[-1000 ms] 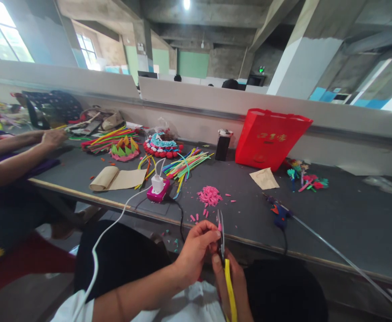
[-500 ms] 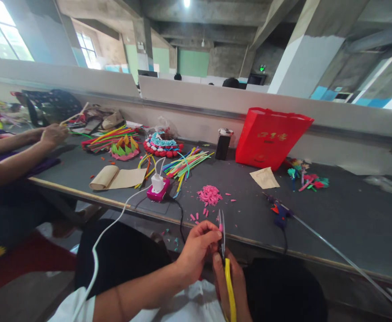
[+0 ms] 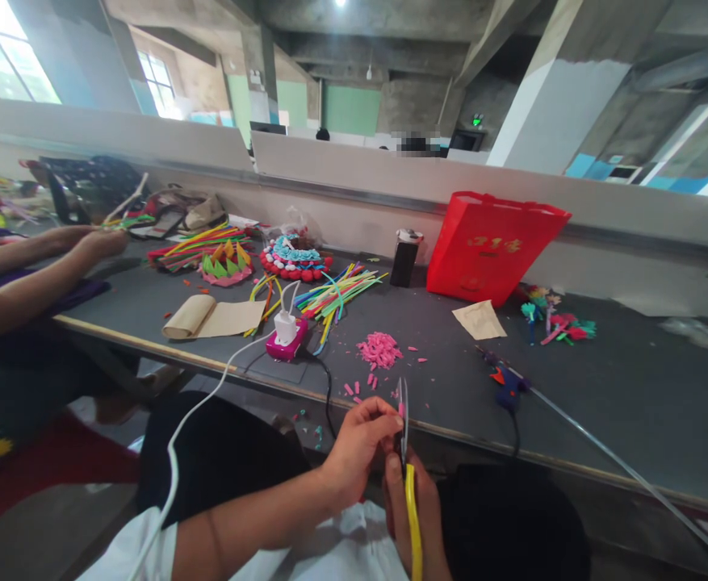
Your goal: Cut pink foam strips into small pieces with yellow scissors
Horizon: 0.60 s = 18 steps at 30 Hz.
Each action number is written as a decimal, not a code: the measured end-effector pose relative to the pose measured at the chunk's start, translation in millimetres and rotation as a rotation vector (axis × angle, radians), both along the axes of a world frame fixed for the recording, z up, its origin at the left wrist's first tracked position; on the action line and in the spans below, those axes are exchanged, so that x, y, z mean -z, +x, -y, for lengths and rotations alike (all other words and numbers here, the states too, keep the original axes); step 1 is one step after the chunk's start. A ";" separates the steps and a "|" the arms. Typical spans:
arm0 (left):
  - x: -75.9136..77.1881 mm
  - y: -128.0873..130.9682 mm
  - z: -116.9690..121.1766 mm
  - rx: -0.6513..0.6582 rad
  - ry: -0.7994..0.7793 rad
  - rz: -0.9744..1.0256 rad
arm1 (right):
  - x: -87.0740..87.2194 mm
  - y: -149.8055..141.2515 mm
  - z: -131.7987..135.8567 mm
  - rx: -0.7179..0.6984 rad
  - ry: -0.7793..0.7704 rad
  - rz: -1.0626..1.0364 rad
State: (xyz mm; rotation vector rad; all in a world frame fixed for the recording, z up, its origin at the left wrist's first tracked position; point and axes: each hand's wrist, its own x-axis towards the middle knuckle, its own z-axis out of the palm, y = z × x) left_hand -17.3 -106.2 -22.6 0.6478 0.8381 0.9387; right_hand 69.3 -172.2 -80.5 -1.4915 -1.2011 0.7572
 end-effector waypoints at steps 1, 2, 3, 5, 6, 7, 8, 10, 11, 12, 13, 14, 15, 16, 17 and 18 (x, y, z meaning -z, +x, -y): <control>0.1 0.0 0.0 -0.004 -0.001 0.004 | 0.3 1.0 -0.4 -0.006 -0.014 0.018; 0.3 0.0 0.3 -0.007 -0.004 0.011 | 0.4 1.8 -0.8 -0.011 -0.023 0.031; 0.4 -0.1 0.8 -0.010 -0.009 0.016 | 0.3 2.4 -1.0 -0.017 -0.030 0.039; 0.9 -0.4 2.2 -0.014 -0.011 0.022 | -1.0 2.8 -0.5 -0.032 -0.039 0.039; 1.1 -0.5 3.0 -0.012 -0.007 0.025 | -2.2 2.6 0.1 -0.038 -0.043 0.034; 1.3 -0.6 3.7 -0.008 -0.002 0.027 | -3.6 2.3 1.0 -0.045 -0.048 0.027; 1.4 -0.8 4.1 -0.004 0.000 0.029 | -5.1 1.8 2.0 -0.051 -0.052 0.019; 1.3 -1.3 4.2 0.005 -0.004 0.044 | -7.8 0.9 3.6 -0.036 -0.056 0.010; 1.0 -1.8 3.7 0.010 -0.010 0.059 | -8.9 0.7 4.1 -0.025 -0.058 0.013; 0.6 -2.5 3.0 0.014 -0.016 0.078 | -9.7 0.7 4.2 -0.013 -0.058 0.021; 0.0 -3.4 2.1 0.019 -0.023 0.099 | -10.2 0.9 4.0 -0.004 -0.060 0.033; -0.8 -4.5 1.1 0.020 -0.028 0.121 | -10.4 1.3 3.7 0.001 -0.060 0.046; -1.6 -5.7 0.2 0.022 -0.032 0.141 | -10.4 1.7 3.4 0.002 -0.061 0.057; -2.6 -7.1 -0.5 0.025 -0.033 0.159 | -10.3 2.1 3.2 -0.001 -0.063 0.060; -3.7 -8.5 -1.1 0.032 -0.033 0.177 | -10.0 2.4 3.2 0.000 -0.066 0.055; -4.9 -9.9 -1.6 0.042 -0.031 0.197 | -9.6 2.6 3.4 0.007 -0.070 0.043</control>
